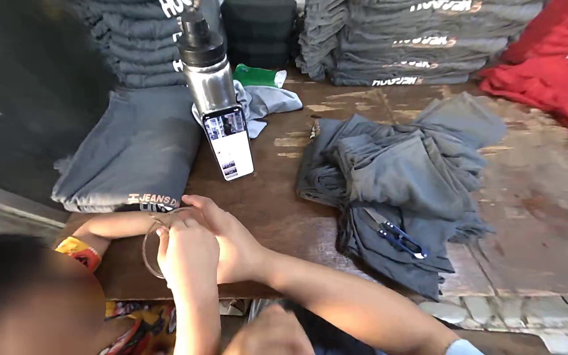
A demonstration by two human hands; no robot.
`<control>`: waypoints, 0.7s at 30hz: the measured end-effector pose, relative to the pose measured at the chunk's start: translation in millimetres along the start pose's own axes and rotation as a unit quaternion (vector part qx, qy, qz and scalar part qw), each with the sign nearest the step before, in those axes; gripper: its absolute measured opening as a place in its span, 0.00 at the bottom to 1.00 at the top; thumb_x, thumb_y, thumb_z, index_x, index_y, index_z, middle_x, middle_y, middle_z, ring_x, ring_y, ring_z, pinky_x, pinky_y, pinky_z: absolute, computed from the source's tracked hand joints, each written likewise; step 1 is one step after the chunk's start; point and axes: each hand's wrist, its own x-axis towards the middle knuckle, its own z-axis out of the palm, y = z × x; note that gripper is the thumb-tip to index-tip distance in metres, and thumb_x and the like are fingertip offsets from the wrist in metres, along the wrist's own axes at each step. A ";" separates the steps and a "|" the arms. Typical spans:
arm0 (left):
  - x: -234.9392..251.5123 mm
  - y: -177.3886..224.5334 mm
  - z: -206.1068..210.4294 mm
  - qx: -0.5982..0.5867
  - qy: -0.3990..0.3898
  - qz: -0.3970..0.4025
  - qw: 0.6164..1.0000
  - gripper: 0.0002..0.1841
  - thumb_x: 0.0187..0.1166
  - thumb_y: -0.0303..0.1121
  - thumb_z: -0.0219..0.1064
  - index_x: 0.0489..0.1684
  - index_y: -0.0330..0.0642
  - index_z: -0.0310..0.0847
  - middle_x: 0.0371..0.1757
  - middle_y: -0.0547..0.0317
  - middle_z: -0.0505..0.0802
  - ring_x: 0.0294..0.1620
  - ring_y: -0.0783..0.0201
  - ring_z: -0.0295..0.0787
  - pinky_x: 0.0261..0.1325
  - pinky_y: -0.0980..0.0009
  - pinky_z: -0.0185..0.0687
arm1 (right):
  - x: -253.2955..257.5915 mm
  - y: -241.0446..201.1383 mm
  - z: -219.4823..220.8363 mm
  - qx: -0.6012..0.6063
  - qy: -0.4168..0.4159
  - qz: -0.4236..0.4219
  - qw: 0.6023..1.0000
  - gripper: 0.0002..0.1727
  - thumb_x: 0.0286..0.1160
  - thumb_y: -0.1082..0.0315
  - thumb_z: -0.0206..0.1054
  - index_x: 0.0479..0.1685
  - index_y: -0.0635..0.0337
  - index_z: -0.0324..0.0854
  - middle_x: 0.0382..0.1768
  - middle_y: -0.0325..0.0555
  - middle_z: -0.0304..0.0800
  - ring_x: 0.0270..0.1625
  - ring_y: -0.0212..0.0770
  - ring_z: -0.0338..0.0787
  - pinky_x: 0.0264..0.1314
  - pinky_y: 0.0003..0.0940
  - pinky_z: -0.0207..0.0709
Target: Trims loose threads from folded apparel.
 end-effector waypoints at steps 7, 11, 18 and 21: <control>-20.4 2.8 12.3 0.111 0.144 0.024 0.983 0.28 0.78 0.64 0.65 0.27 0.46 0.85 0.25 0.68 0.87 0.34 0.78 0.80 0.49 0.78 0.71 | -25.8 -26.4 -22.6 0.037 0.076 -0.033 0.996 0.56 0.32 0.56 0.89 0.75 0.69 0.72 0.52 0.53 0.91 0.55 0.38 0.90 0.59 0.37 0.85; -18.4 3.6 5.6 0.278 0.188 0.131 0.933 0.30 0.81 0.62 0.61 0.15 0.48 0.75 0.16 0.65 0.77 0.26 0.72 0.74 0.44 0.73 0.67 | -42.0 -47.5 -74.8 -0.075 0.072 -0.084 0.991 0.52 0.43 0.50 0.88 0.74 0.66 0.73 0.57 0.49 0.88 0.57 0.35 0.89 0.59 0.33 0.87; 37.7 30.3 -37.7 0.382 0.044 0.220 0.897 0.27 0.84 0.59 0.58 0.39 0.41 0.84 0.46 0.59 0.93 0.69 0.65 0.85 0.84 0.63 0.67 | -66.1 -63.2 -133.8 -0.186 0.091 -0.078 0.975 0.43 0.48 0.46 0.86 0.67 0.61 0.81 0.56 0.43 0.88 0.57 0.29 0.87 0.56 0.25 0.85; -12.5 13.0 -13.1 0.331 0.299 0.192 0.874 0.21 0.80 0.50 0.68 0.60 0.43 0.81 0.56 0.69 0.91 0.67 0.72 0.84 0.75 0.69 0.75 | -80.5 -61.3 -147.4 -0.180 0.108 -0.070 0.975 0.42 0.49 0.46 0.86 0.66 0.62 0.82 0.58 0.43 0.88 0.58 0.30 0.87 0.57 0.26 0.86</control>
